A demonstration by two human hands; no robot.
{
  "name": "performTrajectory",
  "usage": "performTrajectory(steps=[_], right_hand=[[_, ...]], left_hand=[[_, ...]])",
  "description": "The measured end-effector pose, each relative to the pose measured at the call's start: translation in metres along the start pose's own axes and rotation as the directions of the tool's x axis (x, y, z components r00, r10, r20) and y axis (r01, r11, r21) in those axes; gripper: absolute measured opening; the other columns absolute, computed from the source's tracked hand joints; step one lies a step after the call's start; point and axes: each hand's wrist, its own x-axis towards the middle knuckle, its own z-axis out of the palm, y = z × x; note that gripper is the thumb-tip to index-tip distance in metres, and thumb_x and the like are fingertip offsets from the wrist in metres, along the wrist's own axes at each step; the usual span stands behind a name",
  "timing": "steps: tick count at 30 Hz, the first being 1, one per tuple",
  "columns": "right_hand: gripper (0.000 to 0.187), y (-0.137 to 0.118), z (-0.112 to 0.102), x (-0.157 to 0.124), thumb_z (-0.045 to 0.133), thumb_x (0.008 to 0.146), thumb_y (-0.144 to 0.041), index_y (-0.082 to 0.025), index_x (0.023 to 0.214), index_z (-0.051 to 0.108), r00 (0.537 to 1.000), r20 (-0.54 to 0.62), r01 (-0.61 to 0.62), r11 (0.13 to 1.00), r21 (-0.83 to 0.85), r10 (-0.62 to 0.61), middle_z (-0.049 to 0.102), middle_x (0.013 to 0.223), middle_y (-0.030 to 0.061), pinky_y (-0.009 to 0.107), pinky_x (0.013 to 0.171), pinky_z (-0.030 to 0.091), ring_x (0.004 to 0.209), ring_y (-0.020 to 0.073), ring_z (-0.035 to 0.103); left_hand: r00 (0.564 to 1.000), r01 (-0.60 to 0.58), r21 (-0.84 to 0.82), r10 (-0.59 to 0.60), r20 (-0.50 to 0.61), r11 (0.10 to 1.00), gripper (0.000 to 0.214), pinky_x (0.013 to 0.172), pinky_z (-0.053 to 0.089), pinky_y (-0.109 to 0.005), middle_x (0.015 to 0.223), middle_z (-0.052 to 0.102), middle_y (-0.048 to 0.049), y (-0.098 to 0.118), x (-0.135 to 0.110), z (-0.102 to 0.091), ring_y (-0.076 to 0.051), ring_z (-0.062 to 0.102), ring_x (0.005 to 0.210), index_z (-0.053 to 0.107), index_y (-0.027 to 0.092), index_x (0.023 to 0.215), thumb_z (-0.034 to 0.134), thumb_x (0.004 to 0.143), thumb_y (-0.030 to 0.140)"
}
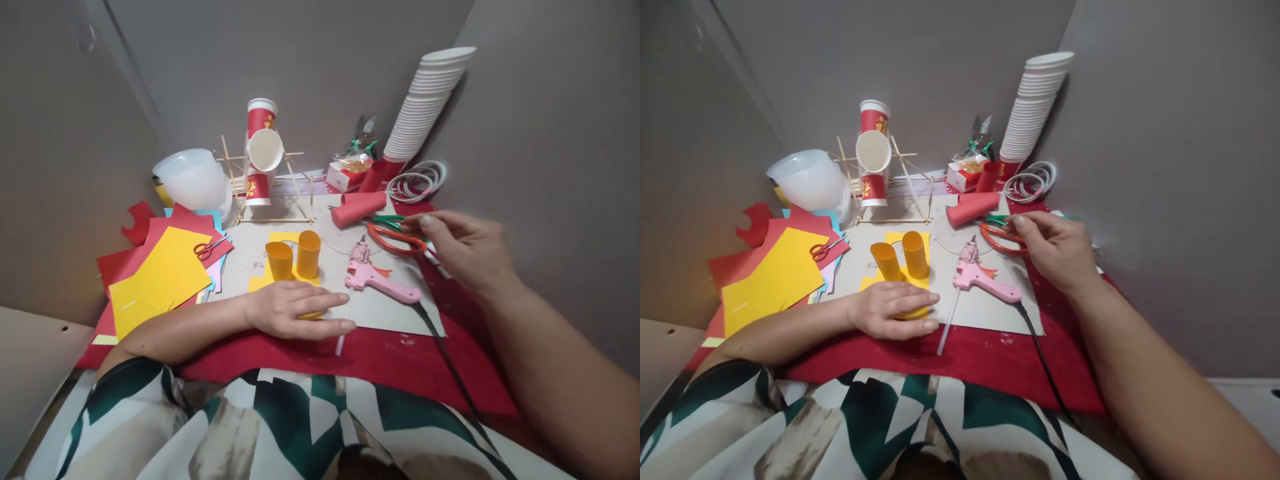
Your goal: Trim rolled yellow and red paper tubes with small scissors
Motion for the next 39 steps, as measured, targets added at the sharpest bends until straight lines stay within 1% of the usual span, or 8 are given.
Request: performTrajectory(steps=[4,7,10,15,18,22,33,39], right_hand=[[0.028,-0.003,-0.004,-0.001,0.06,0.086,-0.041,-0.017,0.087,0.073,1.0,0.024,0.02,0.998,-0.052,-0.019,0.076,0.085,0.0142,0.041,0.078,0.054,0.078,0.0257,0.07],[0.026,-0.008,-0.006,0.0,0.059,0.088,-0.04,-0.018,0.084,0.073,0.998,0.039,0.046,0.995,-0.086,-0.042,0.076,0.083,0.0115,0.037,0.075,0.053,0.077,0.0234,0.069],[0.026,-0.01,-0.007,0.001,0.057,0.089,-0.041,-0.021,0.083,0.072,0.997,0.05,0.072,0.991,-0.114,-0.067,0.075,0.08,0.0065,0.036,0.073,0.053,0.075,0.0221,0.068],[0.026,-0.012,-0.009,0.0,0.054,0.091,-0.04,-0.023,0.084,0.072,0.991,0.089,0.118,0.979,-0.165,-0.104,0.075,0.08,0.0039,0.034,0.069,0.052,0.074,0.0216,0.068],[0.026,-0.013,-0.011,0.0,0.054,0.091,-0.04,-0.023,0.085,0.072,0.989,0.08,0.138,0.975,-0.174,-0.125,0.075,0.08,0.0036,0.034,0.07,0.052,0.074,0.0213,0.068],[0.026,-0.014,-0.014,0.0,0.053,0.092,-0.04,-0.022,0.083,0.071,0.987,0.058,0.159,0.977,-0.145,-0.152,0.074,0.078,0.0041,0.034,0.07,0.051,0.072,0.0207,0.067],[0.027,-0.015,-0.018,0.001,0.053,0.091,-0.039,-0.022,0.082,0.071,0.986,0.059,0.166,0.969,-0.183,-0.157,0.072,0.075,0.0035,0.034,0.068,0.051,0.071,0.0199,0.065],[0.027,-0.015,-0.018,0.001,0.053,0.092,-0.041,-0.023,0.085,0.072,0.982,0.093,0.18,0.963,-0.203,-0.164,0.073,0.077,0.0038,0.034,0.067,0.049,0.069,0.0194,0.064]], left_hand=[[0.992,0.099,0.011,-0.1,0.08,0.995,0.037,0.075,0.061,-0.027,0.123,0.068,-0.0149,0.0,-0.007,-0.001,-0.018,0.07,0.097,0.056,0.018,0.125,0.062,0.089,0.023],[0.989,0.091,-0.007,-0.09,0.117,0.996,0.037,0.07,0.06,-0.028,0.12,0.07,-0.0157,-0.001,-0.008,-0.001,-0.017,0.071,0.087,0.057,0.015,0.125,0.061,0.089,0.023],[0.987,0.072,-0.02,-0.068,0.145,0.997,0.038,0.068,0.06,-0.03,0.113,0.072,-0.0158,-0.002,-0.006,-0.001,-0.018,0.071,0.08,0.06,0.011,0.122,0.067,0.085,0.021],[0.985,0.062,-0.031,-0.056,0.161,0.998,0.035,0.066,0.06,-0.03,0.107,0.074,-0.0153,-0.001,-0.002,-0.001,-0.019,0.072,0.078,0.062,0.009,0.116,0.069,0.084,0.02],[0.983,0.059,-0.022,-0.054,0.177,0.998,0.028,0.066,0.061,-0.029,0.104,0.075,-0.0138,-0.002,-0.001,-0.002,-0.018,0.072,0.078,0.063,0.011,0.113,0.066,0.087,0.02],[0.981,0.055,-0.033,-0.048,0.189,0.998,0.031,0.066,0.061,-0.03,0.1,0.075,-0.0142,-0.003,-0.003,0.0,-0.019,0.073,0.078,0.063,0.008,0.113,0.069,0.084,0.018],[0.979,0.096,-0.041,-0.086,0.187,0.995,0.023,0.066,0.061,-0.029,0.093,0.076,-0.0113,-0.004,-0.001,0.002,-0.017,0.072,0.075,0.064,0.01,0.108,0.064,0.086,0.015],[0.978,0.105,-0.064,-0.091,0.188,0.992,0.027,0.062,0.06,-0.031,0.093,0.076,-0.0131,-0.005,-0.003,0.004,-0.02,0.071,0.073,0.064,0.007,0.107,0.068,0.082,0.014]])
